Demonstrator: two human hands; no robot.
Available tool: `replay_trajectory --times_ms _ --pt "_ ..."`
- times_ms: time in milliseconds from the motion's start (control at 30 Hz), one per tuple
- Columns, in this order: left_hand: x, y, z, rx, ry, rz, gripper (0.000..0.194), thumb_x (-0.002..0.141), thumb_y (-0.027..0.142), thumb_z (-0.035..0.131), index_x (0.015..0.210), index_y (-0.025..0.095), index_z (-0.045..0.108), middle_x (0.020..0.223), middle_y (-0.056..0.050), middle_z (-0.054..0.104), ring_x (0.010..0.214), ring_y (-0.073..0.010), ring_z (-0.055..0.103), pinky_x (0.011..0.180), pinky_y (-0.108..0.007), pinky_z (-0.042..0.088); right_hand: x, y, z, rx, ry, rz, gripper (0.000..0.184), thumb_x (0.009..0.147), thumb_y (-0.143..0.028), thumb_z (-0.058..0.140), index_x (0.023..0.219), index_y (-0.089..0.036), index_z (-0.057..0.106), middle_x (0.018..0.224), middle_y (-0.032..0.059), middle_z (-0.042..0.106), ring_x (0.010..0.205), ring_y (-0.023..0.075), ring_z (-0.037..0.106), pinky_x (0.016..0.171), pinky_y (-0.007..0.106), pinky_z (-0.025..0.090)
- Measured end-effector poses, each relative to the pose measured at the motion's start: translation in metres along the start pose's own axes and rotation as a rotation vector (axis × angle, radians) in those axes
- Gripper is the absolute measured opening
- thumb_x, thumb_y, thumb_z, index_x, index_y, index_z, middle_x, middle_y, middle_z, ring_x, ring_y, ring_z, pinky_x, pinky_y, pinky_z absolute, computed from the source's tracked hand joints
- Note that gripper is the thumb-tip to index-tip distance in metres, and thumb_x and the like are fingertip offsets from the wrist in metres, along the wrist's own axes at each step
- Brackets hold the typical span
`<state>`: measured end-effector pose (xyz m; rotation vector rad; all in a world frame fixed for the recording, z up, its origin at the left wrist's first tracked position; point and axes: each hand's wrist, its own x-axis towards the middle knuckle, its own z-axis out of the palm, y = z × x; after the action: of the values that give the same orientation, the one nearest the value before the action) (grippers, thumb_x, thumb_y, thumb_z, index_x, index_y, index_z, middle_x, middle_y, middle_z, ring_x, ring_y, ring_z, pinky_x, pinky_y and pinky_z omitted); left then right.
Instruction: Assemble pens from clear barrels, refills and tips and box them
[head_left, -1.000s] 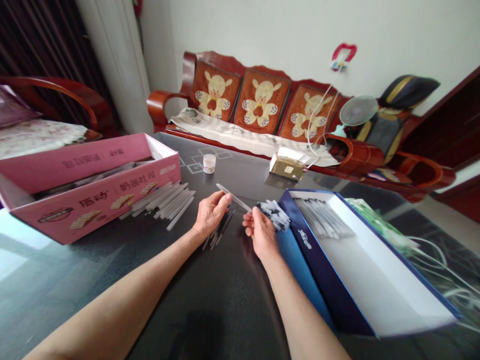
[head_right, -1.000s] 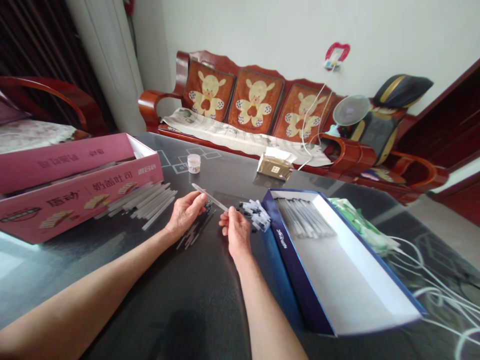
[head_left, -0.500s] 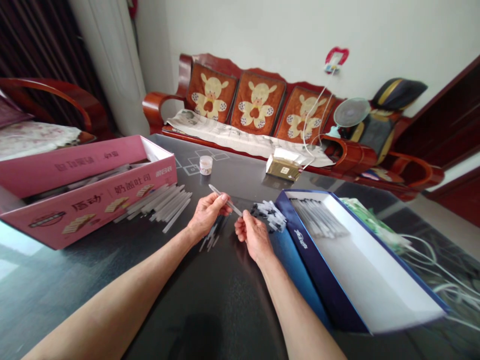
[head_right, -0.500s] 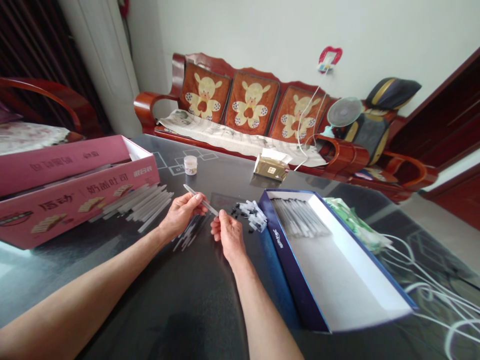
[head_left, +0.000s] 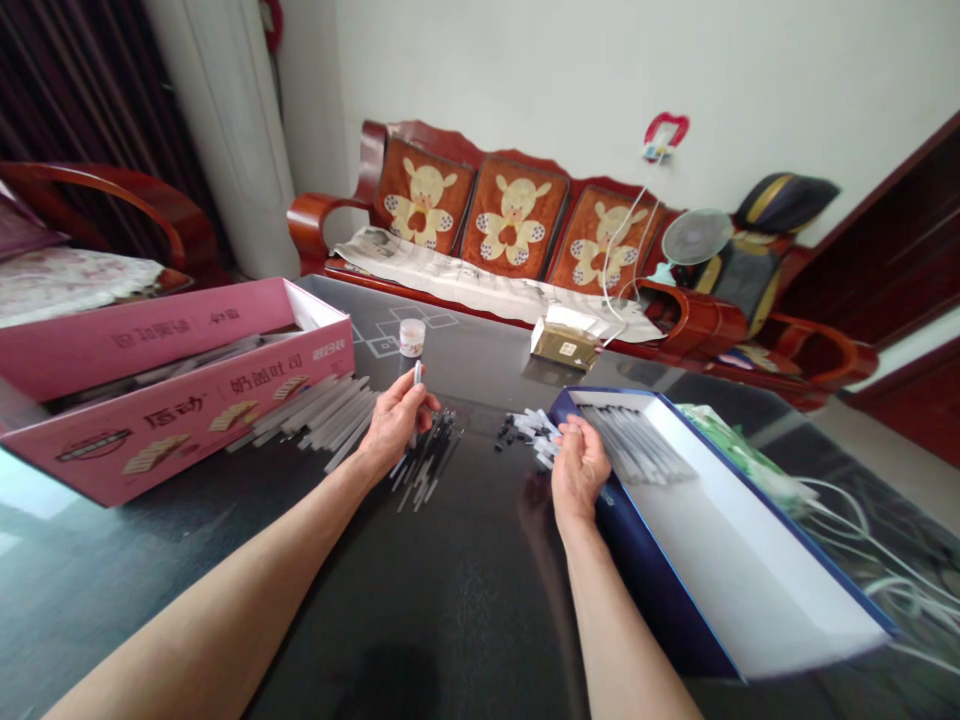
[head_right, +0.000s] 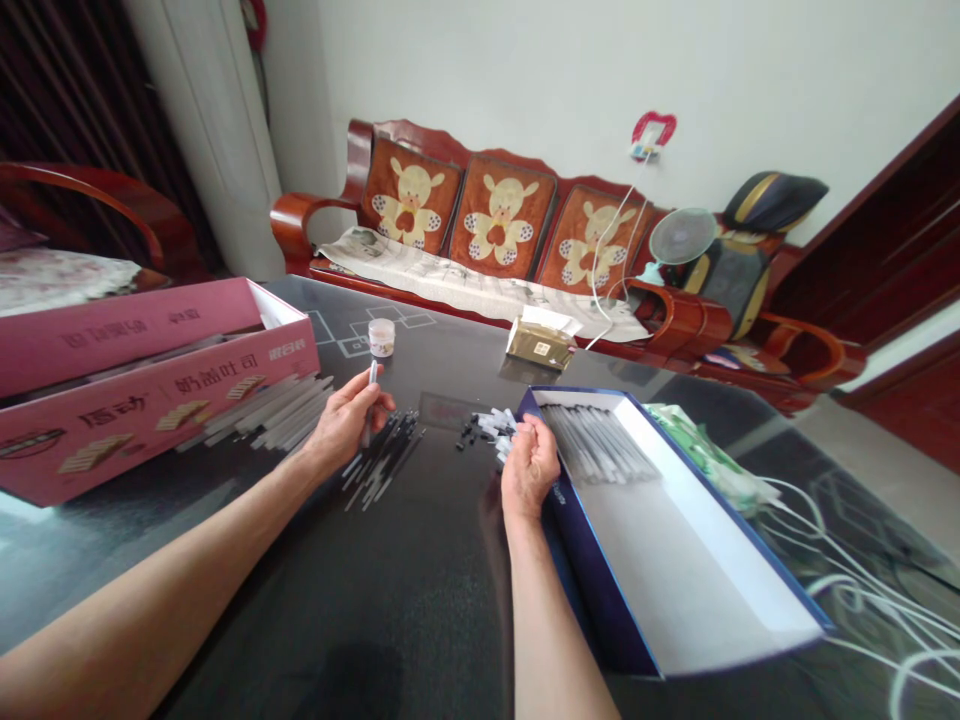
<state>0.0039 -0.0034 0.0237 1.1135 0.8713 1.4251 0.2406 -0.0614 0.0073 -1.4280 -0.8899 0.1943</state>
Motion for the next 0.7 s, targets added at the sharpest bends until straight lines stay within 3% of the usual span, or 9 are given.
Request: replay_trajectory --times_ms 167,333,500,700 --pt "-0.002 -0.008 -0.004 0.532 -0.058 0.204 0.045 0.089 0.034 0.044 0.130 0.016 0.049 0.077 -0.002 0.065 0.052 -0.0099 0.055 0.054 -0.022 0.045 0.002 0.005 -0.002 -0.153 0.001 -0.212 0.029 0.085 -0.034 0.048 0.096 -0.015 0.067 0.088 0.0076 0.069 0.080 0.0190 0.064 0.076 0.033 0.049" --pt "-0.011 -0.007 -0.005 1.146 -0.058 0.525 0.035 0.091 0.024 0.040 0.121 0.019 0.058 0.093 -0.007 0.066 0.085 -0.0178 0.062 0.071 -0.025 0.048 -0.004 0.010 -0.001 -0.508 -0.162 -0.488 0.027 0.082 -0.017 0.043 0.092 -0.016 0.068 0.095 0.0113 0.068 0.089 0.0220 0.059 0.085 0.036 0.045" --pt "-0.019 -0.008 0.000 1.275 -0.144 0.574 0.033 0.094 0.029 0.040 0.119 0.021 0.060 0.085 -0.005 0.065 0.081 -0.0166 0.063 0.065 -0.022 0.047 -0.010 0.014 0.000 -0.759 -0.271 -0.522 0.030 0.079 -0.013 0.045 0.098 -0.014 0.068 0.097 0.0131 0.065 0.087 0.0237 0.052 0.082 0.036 0.043" --pt "-0.023 -0.009 0.005 1.309 -0.222 0.590 0.031 0.094 0.038 0.041 0.112 0.024 0.063 0.081 -0.003 0.064 0.078 -0.0151 0.062 0.060 -0.021 0.044 -0.010 0.009 0.000 -0.741 -0.272 -0.492 0.027 0.080 -0.012 0.046 0.091 -0.017 0.070 0.088 0.0109 0.063 0.084 0.0233 0.054 0.079 0.037 0.045"
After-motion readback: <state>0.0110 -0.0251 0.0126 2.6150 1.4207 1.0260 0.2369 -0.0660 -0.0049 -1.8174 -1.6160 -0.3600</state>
